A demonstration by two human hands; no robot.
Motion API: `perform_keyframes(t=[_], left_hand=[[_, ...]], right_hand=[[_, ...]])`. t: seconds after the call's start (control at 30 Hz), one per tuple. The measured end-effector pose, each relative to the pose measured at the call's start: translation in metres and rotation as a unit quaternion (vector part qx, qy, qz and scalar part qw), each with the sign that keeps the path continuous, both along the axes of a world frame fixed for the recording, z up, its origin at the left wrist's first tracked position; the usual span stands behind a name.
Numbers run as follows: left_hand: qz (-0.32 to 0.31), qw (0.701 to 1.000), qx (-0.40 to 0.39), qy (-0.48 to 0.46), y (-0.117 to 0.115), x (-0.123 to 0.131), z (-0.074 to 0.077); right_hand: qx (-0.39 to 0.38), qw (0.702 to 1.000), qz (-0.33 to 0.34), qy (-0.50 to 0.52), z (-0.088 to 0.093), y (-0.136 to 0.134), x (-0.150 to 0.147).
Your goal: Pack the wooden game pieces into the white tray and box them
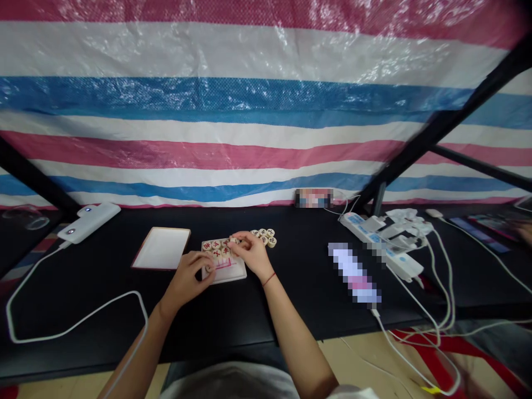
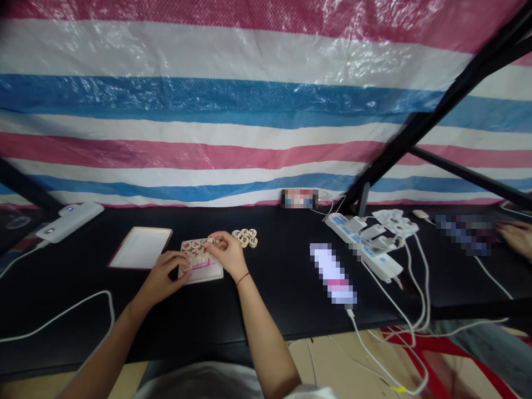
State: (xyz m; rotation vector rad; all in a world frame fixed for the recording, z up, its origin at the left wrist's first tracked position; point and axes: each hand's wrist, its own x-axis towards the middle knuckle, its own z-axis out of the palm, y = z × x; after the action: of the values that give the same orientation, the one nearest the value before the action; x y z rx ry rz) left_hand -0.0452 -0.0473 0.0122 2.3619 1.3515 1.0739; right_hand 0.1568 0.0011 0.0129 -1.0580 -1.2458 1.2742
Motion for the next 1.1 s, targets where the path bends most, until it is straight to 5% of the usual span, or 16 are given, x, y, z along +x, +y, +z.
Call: perform_keyframes(t=[0.33, 0.47, 0.73, 1.1], left_hand=[[0.0, 0.996, -0.005, 0.092, -0.004, -0.008, -0.009], [0.035, 0.996, 0.002, 0.08, -0.004, -0.007, -0.01], [0.104, 0.992, -0.04, -0.054, 0.003, -0.007, -0.02], [0.121, 0.988, -0.052, -0.086, 0.005, -0.003, -0.027]], right_hand=[[0.017, 0.997, 0.014, -0.079, 0.0, -0.004, 0.0], [0.115, 0.983, 0.06, -0.13, 0.003, -0.013, -0.006], [0.245, 0.899, 0.173, -0.319, 0.01, -0.029, -0.023], [0.26, 0.808, 0.178, -0.498, 0.01, -0.026, -0.035]])
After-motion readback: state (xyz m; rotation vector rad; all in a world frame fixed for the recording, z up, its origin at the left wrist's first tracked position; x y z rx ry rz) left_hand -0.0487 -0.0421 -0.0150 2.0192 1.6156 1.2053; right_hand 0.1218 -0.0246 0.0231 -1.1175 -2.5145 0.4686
